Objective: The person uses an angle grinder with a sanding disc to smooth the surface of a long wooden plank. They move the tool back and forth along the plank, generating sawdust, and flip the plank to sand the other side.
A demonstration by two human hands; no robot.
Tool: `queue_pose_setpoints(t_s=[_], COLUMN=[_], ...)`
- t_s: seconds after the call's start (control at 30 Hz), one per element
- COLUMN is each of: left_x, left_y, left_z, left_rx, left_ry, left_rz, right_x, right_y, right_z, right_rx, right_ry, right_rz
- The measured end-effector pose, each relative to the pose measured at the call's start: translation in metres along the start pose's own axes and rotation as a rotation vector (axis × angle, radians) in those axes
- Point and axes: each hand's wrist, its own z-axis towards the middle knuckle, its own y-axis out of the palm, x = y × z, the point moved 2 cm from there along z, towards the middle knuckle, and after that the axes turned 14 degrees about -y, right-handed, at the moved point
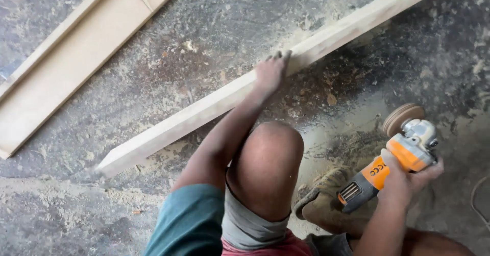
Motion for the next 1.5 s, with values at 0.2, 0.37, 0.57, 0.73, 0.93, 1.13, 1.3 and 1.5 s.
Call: queue_pose_setpoints(t_s=[0.2,0.37,0.57,0.73,0.93,1.13,1.3,1.5], left_x=[-0.103,-0.235,-0.169,-0.061,-0.018,-0.055,-0.138,-0.161], left_y=[-0.13,-0.11,-0.109,-0.05,0.057,-0.025,-0.038,0.006], left_z=[-0.134,-0.218,-0.179,-0.09,0.019,-0.066,-0.116,-0.129], left_rx=[-0.354,0.217,0.084,-0.013,0.056,0.296,0.569,0.347], left_ry=[-0.528,-0.225,-0.348,-0.346,-0.156,-0.145,-0.299,-0.594], left_rz=[-0.19,0.217,0.091,0.038,0.23,0.072,0.136,-0.961], right_x=[0.001,0.009,0.003,0.024,0.021,0.033,0.033,-0.021], right_y=[-0.036,-0.051,-0.044,-0.021,0.007,0.017,0.024,0.091], right_z=[0.011,0.032,0.074,0.096,0.118,0.134,0.133,0.124], right_rx=[0.101,0.196,0.033,-0.082,0.064,0.013,-0.124,-0.339], right_ry=[0.196,0.407,0.424,0.465,0.491,0.466,0.589,0.101], right_rz=[0.108,0.323,0.753,0.865,0.827,0.888,0.945,0.485])
